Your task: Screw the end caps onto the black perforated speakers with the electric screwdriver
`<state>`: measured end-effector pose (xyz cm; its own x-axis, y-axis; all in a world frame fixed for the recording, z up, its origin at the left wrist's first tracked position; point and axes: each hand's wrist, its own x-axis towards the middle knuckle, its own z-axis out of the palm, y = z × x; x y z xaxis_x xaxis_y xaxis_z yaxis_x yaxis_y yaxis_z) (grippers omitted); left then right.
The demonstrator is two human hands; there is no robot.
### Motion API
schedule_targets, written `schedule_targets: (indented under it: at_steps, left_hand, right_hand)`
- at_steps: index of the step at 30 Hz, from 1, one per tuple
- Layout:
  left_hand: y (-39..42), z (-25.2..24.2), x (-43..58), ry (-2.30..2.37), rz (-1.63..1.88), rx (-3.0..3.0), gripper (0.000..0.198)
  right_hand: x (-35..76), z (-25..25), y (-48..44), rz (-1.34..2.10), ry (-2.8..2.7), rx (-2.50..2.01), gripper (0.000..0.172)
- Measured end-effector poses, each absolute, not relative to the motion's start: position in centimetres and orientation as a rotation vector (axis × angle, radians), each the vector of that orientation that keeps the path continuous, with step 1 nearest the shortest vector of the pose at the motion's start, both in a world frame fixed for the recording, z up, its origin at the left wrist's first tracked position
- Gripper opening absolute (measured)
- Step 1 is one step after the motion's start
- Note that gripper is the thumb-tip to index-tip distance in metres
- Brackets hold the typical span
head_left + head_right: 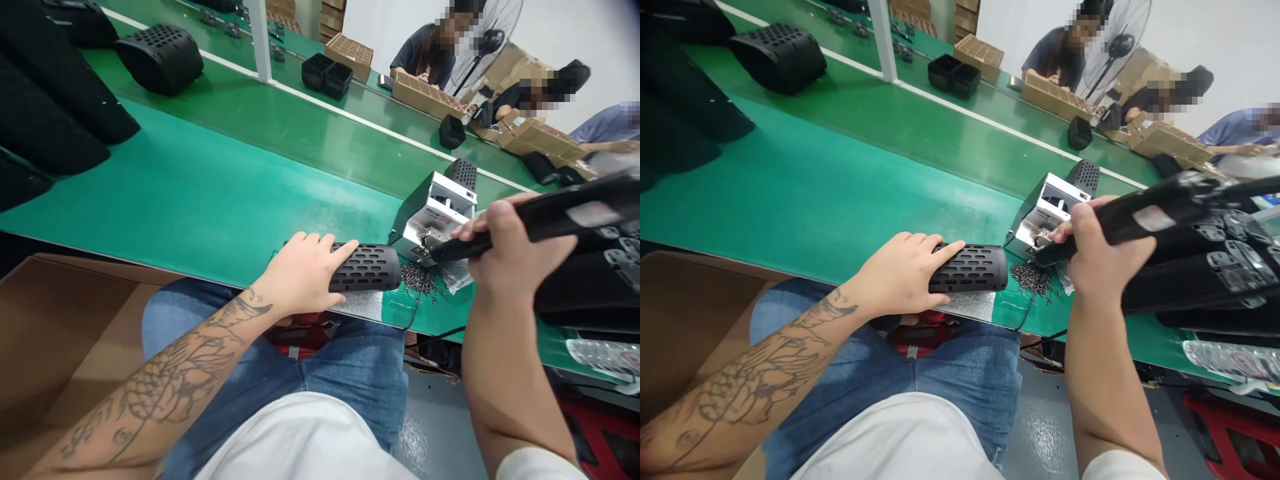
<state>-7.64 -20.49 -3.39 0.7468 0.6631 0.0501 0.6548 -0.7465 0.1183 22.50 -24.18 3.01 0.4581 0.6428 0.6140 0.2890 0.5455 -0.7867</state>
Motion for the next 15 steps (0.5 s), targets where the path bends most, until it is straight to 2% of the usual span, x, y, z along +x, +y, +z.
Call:
schedule_targets:
  at_steps: [4, 7, 15]
  left_hand:
    - [-20.9, -3.5, -7.3, 1.123, 0.100, 2.846, 0.105]
    - [-21.0, -3.6, -7.2, 1.135, 0.118, 2.839, 0.104]
    - [-21.3, -3.4, -7.3, 1.125, 0.146, 2.825, 0.105]
  right_hand:
    - [17.0, 5.2, -27.0, 0.524, -1.151, -0.837, 0.022]
    - [13.4, 4.9, -27.6, 0.720, -1.168, -0.742, 0.024]
    - [10.8, 2.3, -26.1, 0.766, -1.219, -0.743, 0.029]
